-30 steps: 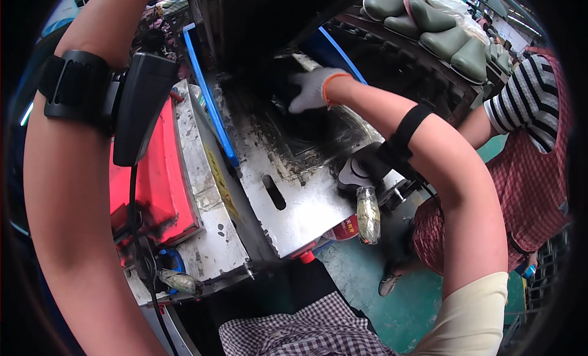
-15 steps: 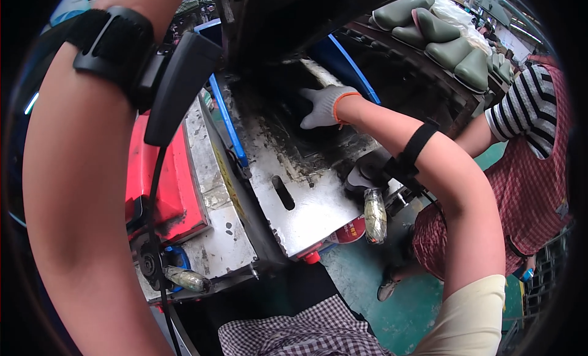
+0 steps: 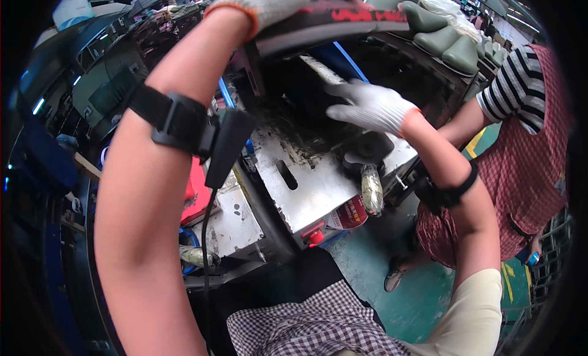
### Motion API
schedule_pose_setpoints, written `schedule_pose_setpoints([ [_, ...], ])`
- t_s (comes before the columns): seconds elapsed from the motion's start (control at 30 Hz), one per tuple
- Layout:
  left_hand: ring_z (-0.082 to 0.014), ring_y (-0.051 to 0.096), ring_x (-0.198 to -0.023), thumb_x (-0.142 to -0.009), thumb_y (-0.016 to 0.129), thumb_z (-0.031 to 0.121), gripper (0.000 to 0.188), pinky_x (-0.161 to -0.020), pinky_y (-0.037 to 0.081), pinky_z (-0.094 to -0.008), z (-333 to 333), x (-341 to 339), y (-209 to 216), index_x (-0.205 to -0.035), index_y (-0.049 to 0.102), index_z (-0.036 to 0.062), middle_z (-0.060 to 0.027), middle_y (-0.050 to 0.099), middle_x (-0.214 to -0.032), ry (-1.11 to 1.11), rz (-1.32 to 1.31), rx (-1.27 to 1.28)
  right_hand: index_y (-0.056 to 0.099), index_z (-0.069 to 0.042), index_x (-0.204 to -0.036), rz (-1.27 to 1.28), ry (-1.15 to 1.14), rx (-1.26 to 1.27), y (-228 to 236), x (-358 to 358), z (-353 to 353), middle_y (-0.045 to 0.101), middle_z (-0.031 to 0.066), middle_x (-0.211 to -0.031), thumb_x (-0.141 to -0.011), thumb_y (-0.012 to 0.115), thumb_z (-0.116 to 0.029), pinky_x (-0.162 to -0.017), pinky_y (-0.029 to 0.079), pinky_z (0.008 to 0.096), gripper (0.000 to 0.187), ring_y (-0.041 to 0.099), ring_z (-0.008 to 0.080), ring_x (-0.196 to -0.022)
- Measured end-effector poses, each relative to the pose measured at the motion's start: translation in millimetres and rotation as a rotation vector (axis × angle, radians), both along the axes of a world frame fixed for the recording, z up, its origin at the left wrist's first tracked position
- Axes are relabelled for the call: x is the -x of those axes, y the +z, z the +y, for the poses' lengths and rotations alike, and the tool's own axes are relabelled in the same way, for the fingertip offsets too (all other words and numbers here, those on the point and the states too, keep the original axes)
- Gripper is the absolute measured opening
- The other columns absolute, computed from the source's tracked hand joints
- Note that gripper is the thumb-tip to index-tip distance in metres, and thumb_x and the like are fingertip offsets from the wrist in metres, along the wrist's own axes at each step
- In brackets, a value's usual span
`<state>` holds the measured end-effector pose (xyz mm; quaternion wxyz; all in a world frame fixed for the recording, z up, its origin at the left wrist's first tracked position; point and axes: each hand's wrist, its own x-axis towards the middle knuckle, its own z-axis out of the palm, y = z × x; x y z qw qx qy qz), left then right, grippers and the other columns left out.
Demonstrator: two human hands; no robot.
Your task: Placing shoes mounted on lasts into a press machine and operating the device to bond or shape them.
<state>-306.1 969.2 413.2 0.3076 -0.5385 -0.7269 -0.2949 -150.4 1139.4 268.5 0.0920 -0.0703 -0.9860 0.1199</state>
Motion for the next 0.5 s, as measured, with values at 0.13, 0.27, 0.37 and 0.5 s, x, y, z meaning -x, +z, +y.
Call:
schedule_pose_setpoints([
  [0.13, -0.033, 0.067, -0.126, -0.095, 0.065, 0.02, 0.046, -0.112, 0.05, -0.0421, 15.1, -4.9, -44.2, -0.139, 0.067, 0.0078, -0.0194, 0.071, -0.13, -0.029, 0.082, -0.004, 0.068, -0.009, -0.137, 0.284, -0.006, 0.195, -29.1, -99.3, -33.8, 0.071, 0.0185, -0.127, -0.098, 0.07, -0.039, -0.103, 0.054, 0.0429, 0.049, 0.067, 0.0376, -0.121],
  [0.27, -0.0391, 0.065, -0.12, -0.088, 0.066, 0.014, 0.037, -0.106, 0.05, -0.0488, 17.0, -18.8, -108.9, -0.125, 0.067, 0.0101, -0.018, 0.071, -0.121, -0.094, 0.169, -0.084, 0.073, -0.009, -0.124, 0.542, 0.194, 0.197, -76.4, -147.7, -85.1, 0.071, 0.0144, -0.119, -0.094, 0.075, -0.04, -0.108, 0.051, 0.0488, 0.044, 0.065, 0.0377, -0.122],
  [0.37, -0.0396, 0.064, -0.115, -0.083, 0.069, 0.008, 0.044, -0.101, 0.049, -0.0506, 11.0, -32.5, -156.2, -0.127, 0.062, 0.0096, -0.0176, 0.067, -0.114, -0.125, 0.211, -0.089, 0.076, -0.013, -0.119, 0.613, 0.232, 0.029, -101.9, -153.4, -103.6, 0.071, 0.0117, -0.121, -0.088, 0.08, -0.036, -0.116, 0.045, 0.0549, 0.04, 0.06, 0.0403, -0.131],
  [0.5, -0.0413, 0.062, -0.114, -0.078, 0.069, 0.0, 0.052, -0.1, 0.048, -0.0536, 7.2, -43.9, -198.6, -0.128, 0.059, 0.0097, -0.0169, 0.064, -0.113, -0.158, 0.26, -0.099, 0.074, -0.013, -0.113, 0.755, 0.139, -0.005, -117.2, -143.4, -97.5, 0.07, 0.0092, -0.121, -0.077, 0.079, -0.008, -0.107, 0.053, 0.047, 0.037, 0.063, 0.0383, -0.128],
])
